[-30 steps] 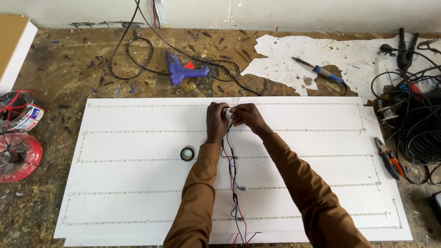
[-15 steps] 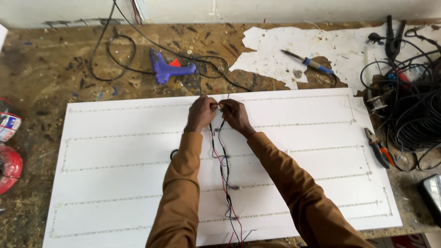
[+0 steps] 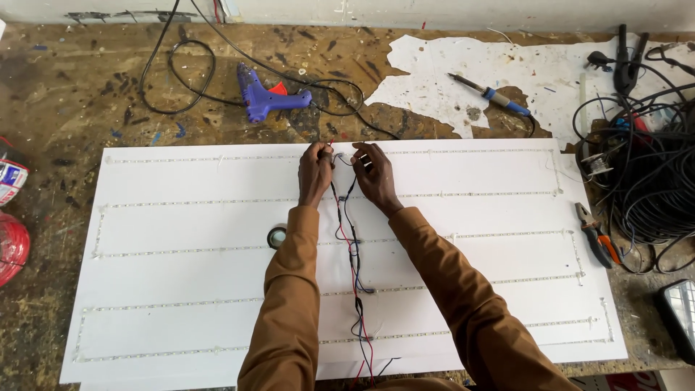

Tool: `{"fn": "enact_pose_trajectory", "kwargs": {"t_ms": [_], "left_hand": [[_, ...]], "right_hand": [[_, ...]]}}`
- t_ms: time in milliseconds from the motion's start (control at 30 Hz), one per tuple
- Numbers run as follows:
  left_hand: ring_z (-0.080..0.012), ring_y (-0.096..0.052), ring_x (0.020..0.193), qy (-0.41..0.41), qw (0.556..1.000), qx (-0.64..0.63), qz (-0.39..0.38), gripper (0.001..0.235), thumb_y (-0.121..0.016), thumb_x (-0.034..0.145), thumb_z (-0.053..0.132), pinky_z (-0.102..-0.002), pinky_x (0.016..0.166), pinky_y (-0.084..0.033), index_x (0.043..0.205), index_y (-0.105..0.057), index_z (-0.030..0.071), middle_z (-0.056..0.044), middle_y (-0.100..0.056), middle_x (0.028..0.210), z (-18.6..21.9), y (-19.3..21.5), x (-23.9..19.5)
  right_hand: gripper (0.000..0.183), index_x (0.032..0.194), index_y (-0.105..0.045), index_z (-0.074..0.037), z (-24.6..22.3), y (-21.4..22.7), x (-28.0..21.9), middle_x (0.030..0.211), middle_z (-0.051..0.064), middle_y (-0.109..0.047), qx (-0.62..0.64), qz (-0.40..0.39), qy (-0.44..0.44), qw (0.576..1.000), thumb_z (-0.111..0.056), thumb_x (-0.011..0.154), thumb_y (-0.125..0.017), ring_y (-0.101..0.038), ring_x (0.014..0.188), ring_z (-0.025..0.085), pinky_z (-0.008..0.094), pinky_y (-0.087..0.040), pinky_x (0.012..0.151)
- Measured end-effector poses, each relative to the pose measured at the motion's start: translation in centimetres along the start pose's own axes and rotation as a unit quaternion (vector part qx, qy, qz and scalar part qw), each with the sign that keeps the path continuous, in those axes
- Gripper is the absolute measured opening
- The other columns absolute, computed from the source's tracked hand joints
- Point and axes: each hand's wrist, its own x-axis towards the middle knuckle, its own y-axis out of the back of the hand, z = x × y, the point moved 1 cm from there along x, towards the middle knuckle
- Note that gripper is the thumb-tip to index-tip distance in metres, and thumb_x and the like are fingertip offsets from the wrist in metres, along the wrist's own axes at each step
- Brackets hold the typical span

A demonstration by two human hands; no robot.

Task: Securing electrical wires to a board with LED strips using electrical tape

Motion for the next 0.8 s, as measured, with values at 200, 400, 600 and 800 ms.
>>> {"fn": "enact_pose_trajectory", "kwargs": {"t_ms": [200,400,600,800], "left_hand": [[-0.0406,-0.081,0.088,-0.034,0.998,-0.01,0.056,0.035,-0.054,0.113,0.015,-0.058,0.096,-0.058,0.132,-0.08,0.0,-0.018,-0.078,0.083,0.0,-0.5,0.9],[-0.0244,-0.083,0.075,0.055,0.995,-0.073,0.04,0.021,-0.067,0.101,0.023,-0.04,0.082,-0.06,0.109,-0.084,0.014,-0.008,-0.081,0.077,-3.2,-1.0,3.2],[-0.0195,-0.08,0.071,0.062,0.989,-0.117,0.061,0.018,-0.072,0.103,0.018,-0.033,0.075,-0.059,0.113,-0.082,0.007,-0.01,-0.083,0.077,-4.2,-1.1,3.9],[-0.0178,-0.083,0.067,0.068,0.984,-0.123,0.113,0.007,-0.076,0.099,0.012,-0.029,0.072,-0.061,0.105,-0.076,0.009,-0.008,-0.082,0.072,-2.0,-1.1,2.6]], "right_hand": [[0.03,0.13,-0.074,-0.007,-0.1,-0.3,-0.2,0.104,0.012,-0.064,-0.111,-0.007,0.067,0.992,-0.01,0.102,-0.085,-0.075,0.086,0.034,0.046,-0.061,0.062],[0.031,0.125,-0.083,-0.009,-3.4,-0.8,-0.4,0.1,0.009,-0.07,-0.227,-0.132,0.191,0.946,-0.026,0.099,-0.087,-0.075,0.087,0.032,0.045,-0.063,0.065],[0.04,0.126,-0.079,-0.015,-1.7,-1.1,-0.5,0.091,0.003,-0.073,-0.2,-0.166,0.173,0.95,-0.041,0.097,-0.089,-0.072,0.086,0.029,0.047,-0.063,0.071],[0.016,0.108,-0.078,-0.016,1.5,-2.0,-0.9,0.082,0.0,-0.07,-0.214,-0.162,0.182,0.946,-0.026,0.097,-0.085,-0.07,0.08,0.027,0.044,-0.061,0.068]]}}
